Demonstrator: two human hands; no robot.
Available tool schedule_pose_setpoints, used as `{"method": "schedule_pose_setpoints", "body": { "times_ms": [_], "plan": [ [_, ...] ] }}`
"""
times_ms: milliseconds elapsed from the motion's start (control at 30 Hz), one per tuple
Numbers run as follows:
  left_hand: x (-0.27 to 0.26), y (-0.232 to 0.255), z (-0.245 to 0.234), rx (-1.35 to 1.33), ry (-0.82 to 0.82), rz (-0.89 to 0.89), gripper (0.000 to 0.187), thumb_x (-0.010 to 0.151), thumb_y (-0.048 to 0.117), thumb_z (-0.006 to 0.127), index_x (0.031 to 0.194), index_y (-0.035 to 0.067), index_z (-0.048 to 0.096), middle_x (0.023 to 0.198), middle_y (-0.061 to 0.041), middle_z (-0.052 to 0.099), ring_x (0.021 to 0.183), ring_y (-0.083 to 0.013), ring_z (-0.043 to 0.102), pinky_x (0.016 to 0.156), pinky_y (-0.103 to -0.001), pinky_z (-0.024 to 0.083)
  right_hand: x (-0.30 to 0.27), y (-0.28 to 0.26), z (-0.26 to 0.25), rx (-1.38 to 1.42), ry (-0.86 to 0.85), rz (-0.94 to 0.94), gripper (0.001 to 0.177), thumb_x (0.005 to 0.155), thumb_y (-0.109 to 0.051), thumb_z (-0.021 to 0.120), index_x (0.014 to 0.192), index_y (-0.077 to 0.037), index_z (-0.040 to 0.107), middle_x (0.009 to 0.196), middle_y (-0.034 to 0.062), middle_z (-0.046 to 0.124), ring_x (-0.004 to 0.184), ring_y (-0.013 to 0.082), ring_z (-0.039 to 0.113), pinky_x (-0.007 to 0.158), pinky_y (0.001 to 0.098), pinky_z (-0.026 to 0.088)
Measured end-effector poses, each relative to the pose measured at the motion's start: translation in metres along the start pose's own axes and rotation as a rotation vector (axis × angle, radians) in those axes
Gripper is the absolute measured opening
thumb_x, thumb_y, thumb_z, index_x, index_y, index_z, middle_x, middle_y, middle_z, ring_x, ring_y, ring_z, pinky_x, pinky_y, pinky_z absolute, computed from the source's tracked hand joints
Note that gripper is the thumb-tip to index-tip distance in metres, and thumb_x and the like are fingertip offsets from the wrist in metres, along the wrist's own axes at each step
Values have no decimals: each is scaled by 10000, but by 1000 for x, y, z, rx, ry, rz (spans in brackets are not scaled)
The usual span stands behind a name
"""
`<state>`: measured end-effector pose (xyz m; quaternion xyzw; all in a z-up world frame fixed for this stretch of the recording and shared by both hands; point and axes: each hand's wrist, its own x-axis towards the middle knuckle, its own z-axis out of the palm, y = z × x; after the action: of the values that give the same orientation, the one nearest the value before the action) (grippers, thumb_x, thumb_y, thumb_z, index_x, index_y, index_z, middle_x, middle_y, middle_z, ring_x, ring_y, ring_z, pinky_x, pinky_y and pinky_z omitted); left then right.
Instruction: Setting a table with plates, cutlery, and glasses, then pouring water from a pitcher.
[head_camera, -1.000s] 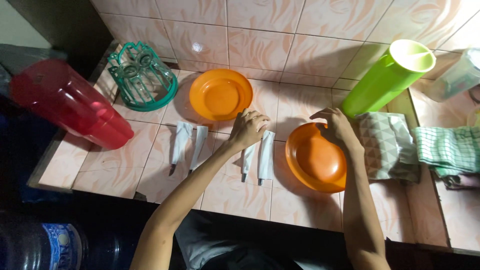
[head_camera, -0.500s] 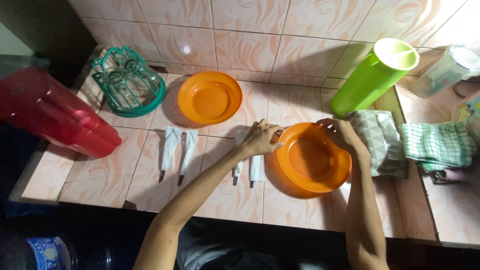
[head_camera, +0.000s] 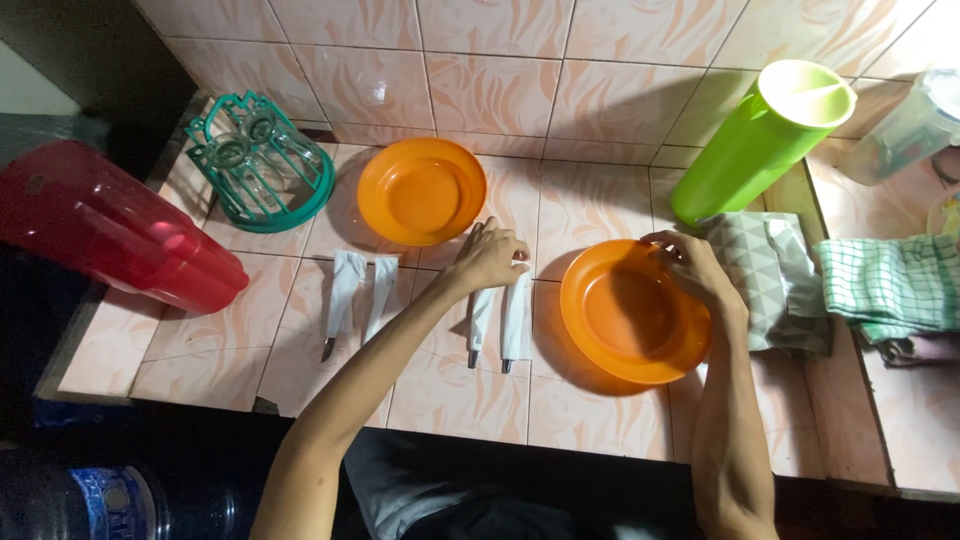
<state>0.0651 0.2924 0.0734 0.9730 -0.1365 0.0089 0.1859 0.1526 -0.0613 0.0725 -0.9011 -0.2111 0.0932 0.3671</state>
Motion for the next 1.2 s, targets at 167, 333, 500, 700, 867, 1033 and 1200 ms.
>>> {"method": "schedule_pose_setpoints", "body": {
  "times_ms": [167, 333, 500, 700, 867, 1033, 1200],
  "plan": [
    [7, -9, 12, -44, -59, -8, 228, 795, 308, 782, 989, 192, 812, 951, -36, 781, 1077, -293, 595, 1023, -486, 406, 7, 20, 5, 19, 14, -75, 359, 931, 18, 563, 1249, -76, 701, 922, 124, 735, 701, 183, 627, 680, 349, 530],
    [16, -5, 25, -149, -119, -57, 223, 816, 315, 770, 1007, 205, 804, 985, -29, 774, 1074, -269, 647, 1098, -516, 345, 4, 20, 4, 58, 13, -131, 485, 813, 83, 575, 1258, -73, 690, 926, 116, 724, 733, 153, 606, 680, 320, 517],
    [21, 5, 26, -167, -129, -91, 236, 855, 340, 749, 1051, 213, 785, 1007, -22, 771, 1112, -292, 623, 1006, -481, 436, 9, 32, 6, 32, 13, -124, 523, 794, 114, 610, 1272, -80, 696, 934, 127, 709, 741, 178, 576, 692, 346, 503],
    [29, 4, 42, -197, -174, -126, 270, 885, 392, 720, 1099, 233, 768, 1029, 9, 767, 1137, -260, 620, 1027, -452, 445, 9, 34, 7, 30, 16, -149, 484, 826, 99, 609, 1267, -81, 698, 975, 120, 733, 772, 174, 618, 715, 354, 516],
    [29, 9, 37, -182, -193, -158, 301, 908, 411, 706, 1144, 228, 743, 1070, 21, 756, 1163, -253, 592, 1036, -462, 411, 9, 34, 7, 13, 23, -131, 380, 923, 45, 596, 1265, -85, 703, 974, 127, 733, 762, 177, 617, 719, 356, 515],
    [35, -17, 32, -198, -147, -147, 319, 921, 414, 691, 1178, 225, 708, 1052, 31, 771, 1101, -212, 660, 1011, -429, 470, 4, 30, 7, 94, 29, -206, 451, 818, 49, 608, 1246, -70, 686, 997, 116, 728, 782, 141, 625, 707, 334, 516],
    [9, -36, -11, -130, -27, 57, 239, 841, 268, 720, 1059, 209, 796, 1020, -6, 790, 1053, -243, 696, 1012, -446, 467, -4, 5, 4, 55, 44, -47, 311, 951, -4, 599, 1230, -82, 712, 896, 107, 690, 694, 166, 567, 641, 338, 478]
  ]
}}
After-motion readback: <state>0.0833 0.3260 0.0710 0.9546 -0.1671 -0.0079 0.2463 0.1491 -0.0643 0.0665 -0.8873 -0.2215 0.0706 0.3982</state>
